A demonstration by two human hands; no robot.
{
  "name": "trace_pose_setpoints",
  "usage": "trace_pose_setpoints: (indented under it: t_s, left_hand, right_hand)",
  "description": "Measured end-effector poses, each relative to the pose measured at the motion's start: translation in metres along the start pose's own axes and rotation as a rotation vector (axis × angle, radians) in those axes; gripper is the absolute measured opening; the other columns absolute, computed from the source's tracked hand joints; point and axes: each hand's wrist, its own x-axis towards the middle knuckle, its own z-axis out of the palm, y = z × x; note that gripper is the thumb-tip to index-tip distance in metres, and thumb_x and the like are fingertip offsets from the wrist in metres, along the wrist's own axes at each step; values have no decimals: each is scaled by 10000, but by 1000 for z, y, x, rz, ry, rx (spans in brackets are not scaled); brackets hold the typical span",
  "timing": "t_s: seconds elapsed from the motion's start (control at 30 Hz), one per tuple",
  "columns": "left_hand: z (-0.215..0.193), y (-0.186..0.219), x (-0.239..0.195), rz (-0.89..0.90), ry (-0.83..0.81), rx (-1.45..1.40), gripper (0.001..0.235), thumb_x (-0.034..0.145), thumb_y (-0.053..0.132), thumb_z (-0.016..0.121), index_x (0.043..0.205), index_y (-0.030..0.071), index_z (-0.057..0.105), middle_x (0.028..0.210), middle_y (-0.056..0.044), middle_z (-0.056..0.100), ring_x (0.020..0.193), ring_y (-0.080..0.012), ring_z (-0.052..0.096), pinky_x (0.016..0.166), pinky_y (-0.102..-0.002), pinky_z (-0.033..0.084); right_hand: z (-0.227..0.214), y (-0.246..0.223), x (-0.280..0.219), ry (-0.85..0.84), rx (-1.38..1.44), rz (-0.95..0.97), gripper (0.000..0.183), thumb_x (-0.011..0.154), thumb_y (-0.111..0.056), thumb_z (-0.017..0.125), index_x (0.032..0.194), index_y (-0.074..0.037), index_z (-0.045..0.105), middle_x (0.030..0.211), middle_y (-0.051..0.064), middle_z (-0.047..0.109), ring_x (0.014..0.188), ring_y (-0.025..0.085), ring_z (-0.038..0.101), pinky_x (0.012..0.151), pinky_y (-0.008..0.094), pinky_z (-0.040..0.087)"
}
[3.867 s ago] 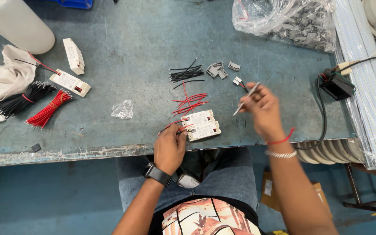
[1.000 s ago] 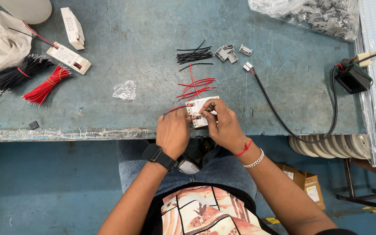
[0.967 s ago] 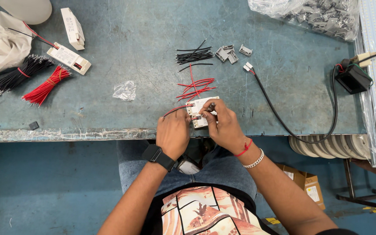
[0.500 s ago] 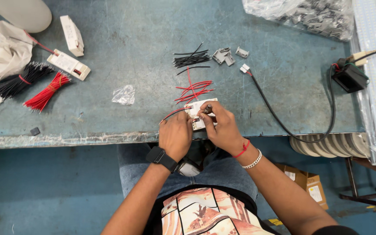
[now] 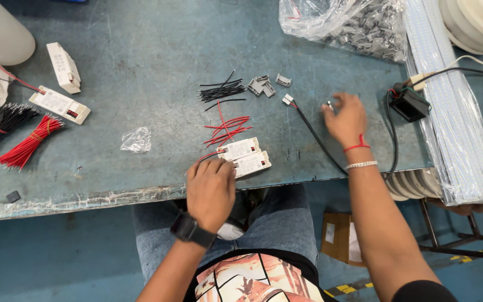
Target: The person assembles electrical components by inserting colored wires into small white plastic modules, securing them by hand or using a small metal tool, and grouping the finished modules on a workstation table.
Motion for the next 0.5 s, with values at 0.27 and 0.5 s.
trace_pose_setpoints:
  t_s: [0.27,0.5]
  left_hand:
    - [25,-16,-4,-261,-179,-126,127,872,92,671,973,86,748,981,-102,710,884,-358,656,778,-474,498]
    - [9,-10,-3,29,209,-141,156,855,51,673,1003,27,715,1133,-145,714,1105,-353,649,980,-461,447]
  right_hand:
    - [47,-115,48,-188,96,-8,376,813,-360,850,1038,-72,762,977,153,755,892,330,717,776,446,556]
    - [20,-119,36,-136,303,-11,208,741,-148,824,898,-29,757,818,112,747,728,220,718,676,350,568]
